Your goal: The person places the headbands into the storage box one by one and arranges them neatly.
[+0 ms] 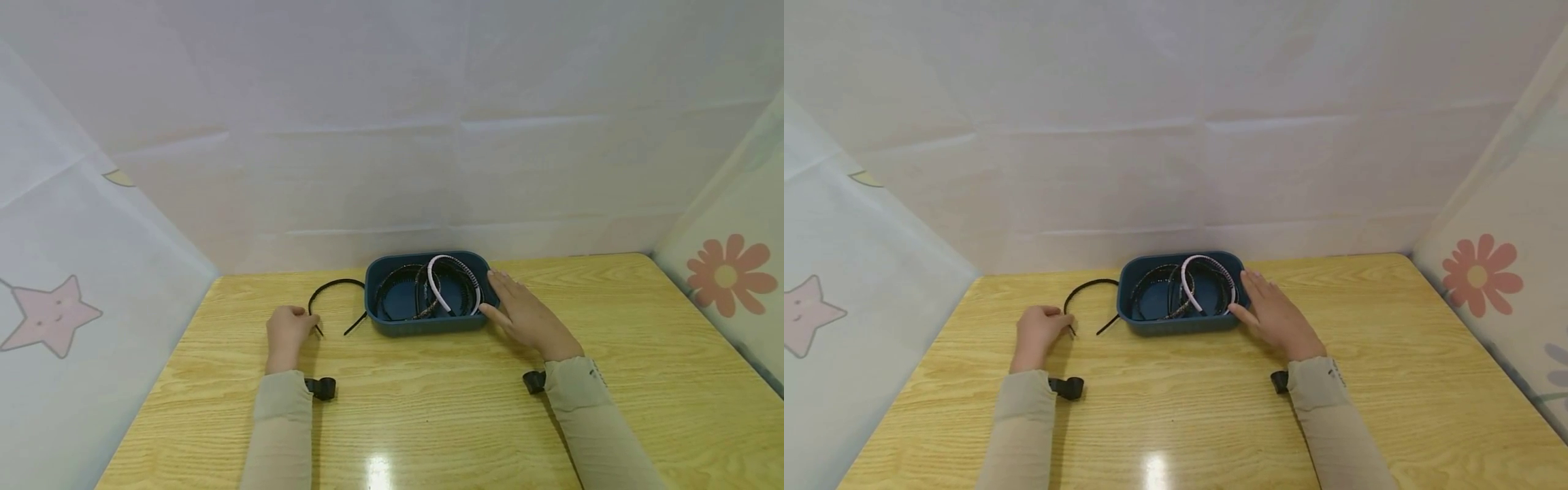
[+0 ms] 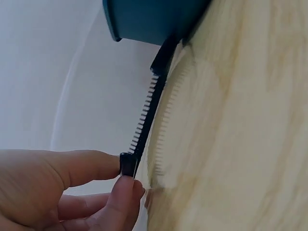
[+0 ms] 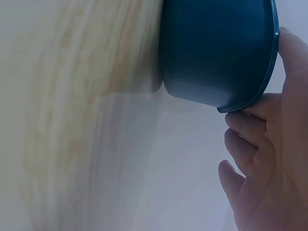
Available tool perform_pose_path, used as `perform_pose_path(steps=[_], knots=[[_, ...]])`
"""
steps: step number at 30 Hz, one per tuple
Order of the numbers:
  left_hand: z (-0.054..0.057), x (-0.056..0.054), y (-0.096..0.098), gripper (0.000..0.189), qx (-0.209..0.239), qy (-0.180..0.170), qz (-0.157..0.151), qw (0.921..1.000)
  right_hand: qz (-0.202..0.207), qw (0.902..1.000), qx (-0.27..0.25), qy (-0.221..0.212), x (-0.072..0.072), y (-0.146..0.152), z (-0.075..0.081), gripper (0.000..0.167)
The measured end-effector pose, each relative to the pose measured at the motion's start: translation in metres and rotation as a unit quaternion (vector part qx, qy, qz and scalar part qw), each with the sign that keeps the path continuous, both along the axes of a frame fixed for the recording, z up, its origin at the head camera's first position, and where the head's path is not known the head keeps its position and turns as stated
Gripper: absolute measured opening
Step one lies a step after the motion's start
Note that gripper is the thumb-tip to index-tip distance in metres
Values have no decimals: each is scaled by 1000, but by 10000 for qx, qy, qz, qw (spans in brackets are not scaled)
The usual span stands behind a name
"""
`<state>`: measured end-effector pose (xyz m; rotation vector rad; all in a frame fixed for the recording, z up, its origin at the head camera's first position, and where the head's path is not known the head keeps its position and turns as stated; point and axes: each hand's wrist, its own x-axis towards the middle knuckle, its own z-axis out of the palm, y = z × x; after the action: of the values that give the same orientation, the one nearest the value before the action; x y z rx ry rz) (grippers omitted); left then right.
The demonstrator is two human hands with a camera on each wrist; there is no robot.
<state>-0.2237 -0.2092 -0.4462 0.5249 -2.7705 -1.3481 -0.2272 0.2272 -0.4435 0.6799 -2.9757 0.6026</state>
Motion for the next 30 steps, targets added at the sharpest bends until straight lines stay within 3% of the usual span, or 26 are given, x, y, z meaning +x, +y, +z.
perform_pose_path(steps=[8, 14, 22, 30], knots=[[-3, -2, -10, 41, 946, -74, 160, 9954, -7, 10000, -15, -10, 0, 0, 0, 77], [-3, -4, -15, 36, 1009, -20, 228, 9946, -5, 10000, -20, -5, 0, 0, 0, 77], [4, -2, -20, 37, 1203, 314, 441, 9913, 24, 10000, -60, -27, 0, 0, 0, 77], [15, 1, -11, 40, 1758, 905, 642, 9781, 15, 10000, 18, -26, 0, -1, 1, 77]])
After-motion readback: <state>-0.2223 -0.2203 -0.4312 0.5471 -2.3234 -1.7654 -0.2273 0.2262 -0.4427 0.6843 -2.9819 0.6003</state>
